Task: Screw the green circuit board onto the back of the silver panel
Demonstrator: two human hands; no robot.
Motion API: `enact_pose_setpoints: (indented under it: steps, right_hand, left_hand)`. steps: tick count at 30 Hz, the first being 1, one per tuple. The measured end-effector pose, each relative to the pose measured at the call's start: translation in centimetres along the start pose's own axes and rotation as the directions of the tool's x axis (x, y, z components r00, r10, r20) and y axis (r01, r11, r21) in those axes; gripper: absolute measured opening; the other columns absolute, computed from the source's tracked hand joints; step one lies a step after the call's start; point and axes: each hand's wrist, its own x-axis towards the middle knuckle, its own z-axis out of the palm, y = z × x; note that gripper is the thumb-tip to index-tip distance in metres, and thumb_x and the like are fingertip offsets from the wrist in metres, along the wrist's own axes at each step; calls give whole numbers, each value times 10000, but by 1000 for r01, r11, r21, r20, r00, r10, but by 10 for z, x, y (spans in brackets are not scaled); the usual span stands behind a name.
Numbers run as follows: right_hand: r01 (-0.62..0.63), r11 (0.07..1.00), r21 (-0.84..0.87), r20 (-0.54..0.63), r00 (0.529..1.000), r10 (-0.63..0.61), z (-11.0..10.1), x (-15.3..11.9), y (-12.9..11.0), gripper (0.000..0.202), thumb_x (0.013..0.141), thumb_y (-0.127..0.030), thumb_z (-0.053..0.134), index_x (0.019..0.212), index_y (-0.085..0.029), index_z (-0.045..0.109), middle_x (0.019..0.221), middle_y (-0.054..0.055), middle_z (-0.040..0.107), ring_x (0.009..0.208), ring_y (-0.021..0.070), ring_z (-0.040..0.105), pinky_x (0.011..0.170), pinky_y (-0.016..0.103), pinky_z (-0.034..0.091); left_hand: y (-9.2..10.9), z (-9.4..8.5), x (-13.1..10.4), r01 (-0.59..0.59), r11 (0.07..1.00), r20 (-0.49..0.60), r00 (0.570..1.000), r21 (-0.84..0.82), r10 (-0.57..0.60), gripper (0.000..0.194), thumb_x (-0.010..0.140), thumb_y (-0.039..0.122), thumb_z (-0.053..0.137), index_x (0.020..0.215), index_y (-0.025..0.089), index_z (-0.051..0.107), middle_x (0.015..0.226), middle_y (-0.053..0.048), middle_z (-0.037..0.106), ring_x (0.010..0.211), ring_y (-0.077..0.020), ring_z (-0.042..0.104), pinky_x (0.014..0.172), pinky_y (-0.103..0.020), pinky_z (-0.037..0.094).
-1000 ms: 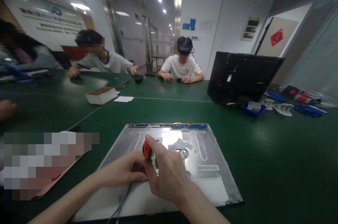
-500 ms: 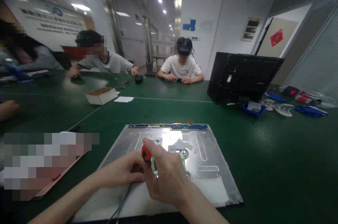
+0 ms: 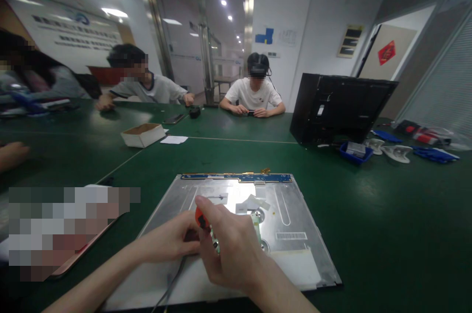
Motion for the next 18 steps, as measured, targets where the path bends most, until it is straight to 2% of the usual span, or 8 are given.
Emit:
enact_pose_setpoints:
  steps: [6,10,18]
  right_hand:
    - [-4,998,-64,-34,999,1,4,1,0,461,998,-195,420,1450,-194,333,918,61,688,559,144,566,495,272,469]
    - [-6,995,-101,-57,998,0,7,0,5,406,1012,-251,456,1410,-215,382,867,39,675,534,144,544,461,270,425]
    - [-17,1000,-3,1,1000,17,3,-2,3,551,966,-149,421,1499,-185,287,974,81,698,624,156,612,510,281,472]
  left_hand:
    - [1,3,0,-32,999,-61,998,-8,31,91,819,240,678,773,162,670,858,-16,638,773,-164,564,658,-263,431]
    - [-1,3,0,-41,999,-44,998,9,42,132,830,261,676,745,162,654,814,-5,621,747,-156,554,654,-260,425]
    - [1,3,0,-28,1000,-52,998,13,28,83,811,224,672,748,170,676,825,-8,630,751,-160,548,658,-262,423]
